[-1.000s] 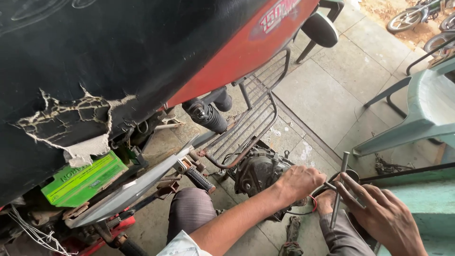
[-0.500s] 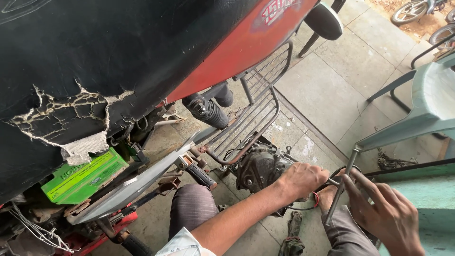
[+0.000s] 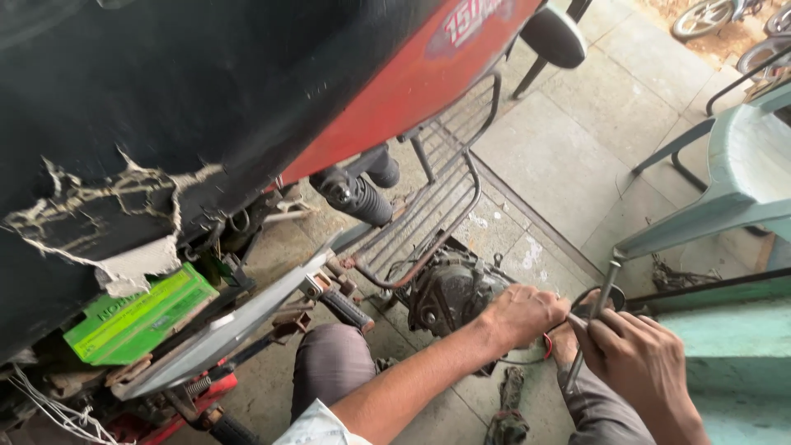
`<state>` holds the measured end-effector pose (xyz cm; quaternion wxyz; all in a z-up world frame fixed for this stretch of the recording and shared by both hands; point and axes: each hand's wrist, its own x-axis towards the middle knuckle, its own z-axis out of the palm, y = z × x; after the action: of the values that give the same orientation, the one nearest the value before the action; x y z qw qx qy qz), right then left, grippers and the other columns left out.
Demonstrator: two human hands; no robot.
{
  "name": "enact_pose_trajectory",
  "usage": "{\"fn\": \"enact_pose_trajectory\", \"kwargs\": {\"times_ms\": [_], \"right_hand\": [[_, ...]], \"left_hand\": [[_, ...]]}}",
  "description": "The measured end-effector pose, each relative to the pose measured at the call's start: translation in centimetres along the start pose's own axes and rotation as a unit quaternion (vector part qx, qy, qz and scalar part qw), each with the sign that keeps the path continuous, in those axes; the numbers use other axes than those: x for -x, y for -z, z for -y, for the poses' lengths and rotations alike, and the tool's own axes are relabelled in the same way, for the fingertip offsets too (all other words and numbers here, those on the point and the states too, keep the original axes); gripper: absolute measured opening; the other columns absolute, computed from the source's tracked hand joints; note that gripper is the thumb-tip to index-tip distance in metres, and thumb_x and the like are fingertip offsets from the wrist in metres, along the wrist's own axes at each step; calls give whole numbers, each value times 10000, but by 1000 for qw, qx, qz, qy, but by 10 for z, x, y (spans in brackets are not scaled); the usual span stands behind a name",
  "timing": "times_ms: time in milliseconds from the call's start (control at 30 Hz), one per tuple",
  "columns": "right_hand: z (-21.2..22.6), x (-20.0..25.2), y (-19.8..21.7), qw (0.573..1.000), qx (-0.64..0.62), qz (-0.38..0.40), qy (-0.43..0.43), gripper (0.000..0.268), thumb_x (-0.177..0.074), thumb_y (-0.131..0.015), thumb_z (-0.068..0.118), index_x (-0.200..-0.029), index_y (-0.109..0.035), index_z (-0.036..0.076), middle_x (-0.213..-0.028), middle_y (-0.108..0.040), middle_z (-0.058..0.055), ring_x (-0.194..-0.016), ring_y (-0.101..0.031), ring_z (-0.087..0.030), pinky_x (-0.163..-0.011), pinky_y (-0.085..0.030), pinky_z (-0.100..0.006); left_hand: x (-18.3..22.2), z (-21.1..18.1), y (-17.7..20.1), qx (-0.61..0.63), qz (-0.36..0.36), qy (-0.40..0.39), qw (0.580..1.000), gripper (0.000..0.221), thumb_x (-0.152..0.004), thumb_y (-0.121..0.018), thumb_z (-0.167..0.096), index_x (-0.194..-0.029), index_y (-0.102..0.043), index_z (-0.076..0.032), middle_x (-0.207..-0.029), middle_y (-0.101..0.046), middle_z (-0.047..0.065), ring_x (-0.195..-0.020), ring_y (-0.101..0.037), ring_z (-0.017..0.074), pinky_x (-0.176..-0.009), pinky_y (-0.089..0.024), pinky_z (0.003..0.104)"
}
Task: Using a T-handle socket wrench to loosen and remove bolts from a motorcycle engine.
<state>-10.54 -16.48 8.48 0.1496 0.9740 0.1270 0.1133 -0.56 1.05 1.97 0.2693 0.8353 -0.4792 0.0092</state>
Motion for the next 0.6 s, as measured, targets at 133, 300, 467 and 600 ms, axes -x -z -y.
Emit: {"fn": "enact_pose_trajectory", "kwargs": {"times_ms": [133, 300, 467, 600], "right_hand": [[3, -9, 31, 995, -29, -93, 24, 112, -900, -735, 256, -980, -742, 179, -994, -745, 32, -752, -698, -114, -707, -557, -289], [3, -16, 56, 987, 20, -105, 124, 428, -763, -716, 260, -1187, -754, 213, -1215, -728, 0, -863, -708, -153, -800, -595, -326], [-8, -3, 19, 994, -25, -67, 86, 296, -811, -738, 279, -1076, -785, 156, -1025, -733, 11, -827, -715, -144, -748, -593, -323], [12, -16, 27, 999, -42, 11, 5, 207, -846, -795, 371, -805, -783, 169, -796, -744, 7, -677, -715, -139, -645, -578, -312]], "left_hand": [[-1, 5, -3, -12, 10, 1, 1000, 60, -911, -654, 3, -903, -622, -48, -840, -742, 113, -798, -775, 236, -655, -659, 351], [-1, 6, -3, -29, 12, -1, 999, 44, -918, -643, -17, -896, -615, -41, -815, -730, 111, -776, -759, 231, -598, -642, 338], [-5, 10, -20, -56, 32, -11, 998, 94, -989, -600, -28, -895, -605, -34, -778, -695, 85, -667, -723, 173, -513, -617, 271], [-5, 9, -14, -19, 28, 0, 999, 132, -1019, -565, -8, -890, -593, -19, -729, -677, 84, -589, -694, 156, -474, -604, 256]]}}
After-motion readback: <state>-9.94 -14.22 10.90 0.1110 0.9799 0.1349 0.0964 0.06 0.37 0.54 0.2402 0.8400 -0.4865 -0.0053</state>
